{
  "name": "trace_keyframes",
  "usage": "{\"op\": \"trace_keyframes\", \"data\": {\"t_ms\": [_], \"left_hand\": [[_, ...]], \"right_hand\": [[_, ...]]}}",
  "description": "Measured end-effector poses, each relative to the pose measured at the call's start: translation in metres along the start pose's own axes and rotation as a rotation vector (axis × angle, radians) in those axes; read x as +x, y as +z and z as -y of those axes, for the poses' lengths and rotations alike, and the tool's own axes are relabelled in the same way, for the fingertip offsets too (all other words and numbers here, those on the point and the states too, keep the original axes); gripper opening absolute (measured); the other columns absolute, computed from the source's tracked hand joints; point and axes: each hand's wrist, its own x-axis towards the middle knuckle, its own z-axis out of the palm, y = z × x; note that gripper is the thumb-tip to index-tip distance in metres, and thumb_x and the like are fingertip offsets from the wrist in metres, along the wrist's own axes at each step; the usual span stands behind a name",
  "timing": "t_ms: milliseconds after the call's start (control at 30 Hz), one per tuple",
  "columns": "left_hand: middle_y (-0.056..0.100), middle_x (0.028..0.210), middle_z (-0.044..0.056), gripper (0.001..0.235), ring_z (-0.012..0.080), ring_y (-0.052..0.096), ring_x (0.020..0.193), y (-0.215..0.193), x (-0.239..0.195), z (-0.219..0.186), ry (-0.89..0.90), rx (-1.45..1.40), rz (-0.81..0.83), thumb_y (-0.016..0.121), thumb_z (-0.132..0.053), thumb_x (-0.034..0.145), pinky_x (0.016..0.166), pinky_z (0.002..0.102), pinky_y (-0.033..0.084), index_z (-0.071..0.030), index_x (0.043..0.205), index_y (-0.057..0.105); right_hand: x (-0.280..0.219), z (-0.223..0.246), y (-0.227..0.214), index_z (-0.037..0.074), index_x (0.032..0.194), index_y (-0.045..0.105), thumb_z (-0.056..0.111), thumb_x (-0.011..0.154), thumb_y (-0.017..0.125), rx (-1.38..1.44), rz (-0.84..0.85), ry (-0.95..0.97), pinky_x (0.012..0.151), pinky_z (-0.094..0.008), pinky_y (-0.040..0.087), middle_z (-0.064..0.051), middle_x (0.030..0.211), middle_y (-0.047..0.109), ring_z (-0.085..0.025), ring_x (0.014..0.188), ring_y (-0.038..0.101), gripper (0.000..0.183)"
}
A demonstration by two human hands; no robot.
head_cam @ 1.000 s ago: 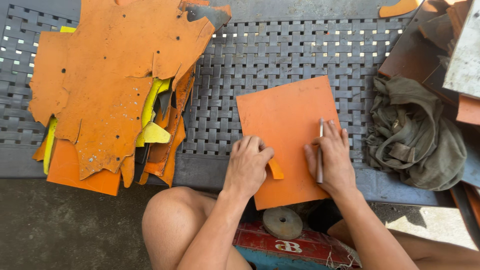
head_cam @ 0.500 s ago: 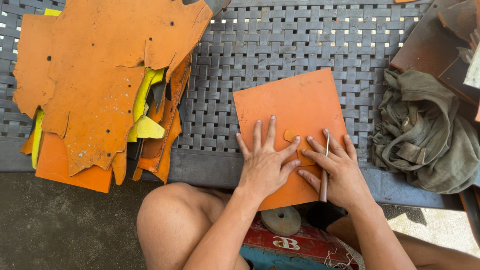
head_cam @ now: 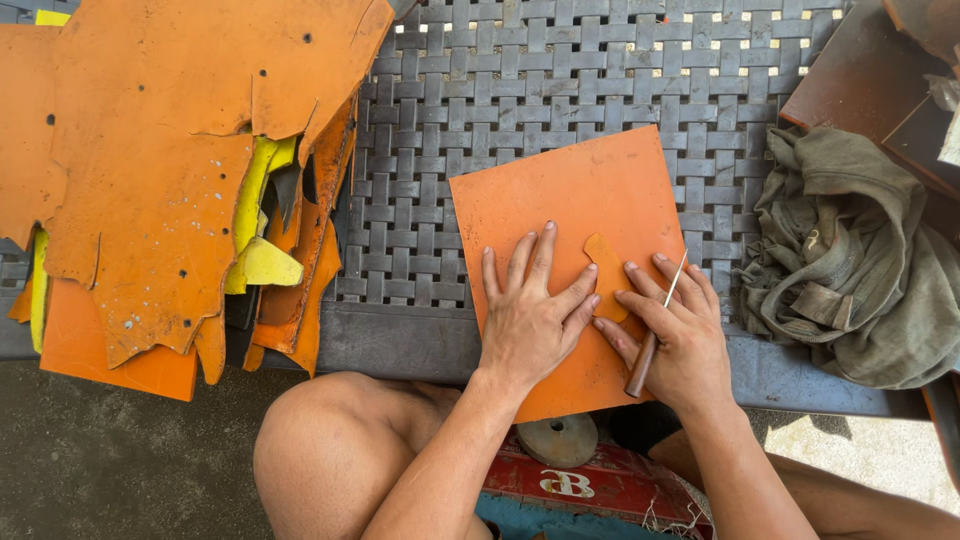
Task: The person uses a pointed awl to cut a small orange leather piece on a larger orange board. The person repeatedly traces the outline of the piece with the tool, separating it from the surrounding material. The cut piece is then placed on a pile of similar orange scraps to the left.
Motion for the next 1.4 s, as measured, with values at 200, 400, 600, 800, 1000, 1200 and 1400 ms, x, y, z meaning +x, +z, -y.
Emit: {"op": "trace_keyframes", "data": {"t_ms": [200, 400, 600, 800, 1000, 1200, 1400], "left_hand": [[0.037, 0.162, 0.016, 0.034, 0.0383, 0.033, 0.148, -0.0026, 0.0019, -0.0027, -0.001, -0.018, 0.018, 0.059, -0.048, 0.099, 0.12, 0.075, 0.009, -0.037, 0.128, 0.072], [0.033, 0.164, 0.015, 0.034, 0.0382, 0.03, 0.149, -0.0026, 0.0025, -0.0023, -0.002, -0.015, 0.042, 0.056, -0.048, 0.1, 0.121, 0.073, 0.007, -0.039, 0.128, 0.071], [0.031, 0.165, 0.016, 0.034, 0.0385, 0.028, 0.15, -0.0023, 0.0029, -0.0026, -0.018, -0.041, 0.052, 0.055, -0.049, 0.1, 0.121, 0.073, 0.005, -0.039, 0.128, 0.071], [0.032, 0.165, 0.015, 0.033, 0.0382, 0.028, 0.15, -0.001, 0.0031, -0.003, -0.016, -0.041, 0.046, 0.056, -0.048, 0.099, 0.122, 0.072, 0.004, -0.04, 0.127, 0.072], [0.032, 0.165, 0.015, 0.033, 0.0384, 0.028, 0.15, -0.0011, 0.002, -0.0027, -0.014, -0.044, 0.042, 0.057, -0.047, 0.099, 0.122, 0.072, 0.004, -0.039, 0.128, 0.072], [0.033, 0.165, 0.014, 0.032, 0.0387, 0.029, 0.15, -0.0002, 0.0023, -0.0021, -0.011, -0.047, 0.038, 0.058, -0.047, 0.099, 0.122, 0.072, 0.004, -0.039, 0.127, 0.072], [0.034, 0.164, 0.014, 0.033, 0.0387, 0.029, 0.15, -0.0006, 0.0018, -0.0021, -0.006, -0.037, 0.04, 0.058, -0.047, 0.099, 0.122, 0.072, 0.005, -0.039, 0.127, 0.072]], "right_hand": [[0.0004, 0.0011, -0.0019, 0.008, 0.102, 0.078, 0.029, 0.078, 0.085, 0.02, 0.02, 0.001, 0.122, -0.05, 0.033, -0.009, 0.128, 0.072, -0.032, 0.139, 0.054, 0.032], [-0.0013, 0.0007, 0.0008, 0.008, 0.097, 0.078, 0.029, 0.078, 0.086, 0.007, 0.01, 0.009, 0.122, -0.051, 0.034, -0.008, 0.125, 0.073, -0.031, 0.138, 0.056, 0.029], [-0.0016, 0.0002, 0.0009, 0.007, 0.097, 0.077, 0.028, 0.077, 0.086, 0.022, -0.002, 0.015, 0.122, -0.051, 0.035, -0.01, 0.127, 0.073, -0.031, 0.137, 0.057, 0.031], [-0.0019, 0.0002, 0.0013, 0.008, 0.095, 0.077, 0.029, 0.076, 0.088, 0.027, -0.005, 0.023, 0.122, -0.051, 0.035, -0.009, 0.127, 0.073, -0.031, 0.137, 0.057, 0.03], [-0.0028, -0.0009, 0.0018, 0.009, 0.095, 0.077, 0.03, 0.075, 0.088, 0.037, -0.004, 0.034, 0.122, -0.051, 0.035, -0.009, 0.126, 0.073, -0.031, 0.137, 0.057, 0.031], [-0.0026, -0.0012, 0.0021, 0.009, 0.094, 0.077, 0.03, 0.075, 0.088, 0.039, -0.003, 0.033, 0.122, -0.051, 0.035, -0.009, 0.126, 0.073, -0.03, 0.137, 0.057, 0.03], [-0.0019, -0.0004, 0.0014, 0.009, 0.093, 0.077, 0.029, 0.076, 0.088, 0.044, 0.004, 0.04, 0.123, -0.051, 0.035, -0.008, 0.125, 0.074, -0.03, 0.137, 0.057, 0.028]]}}
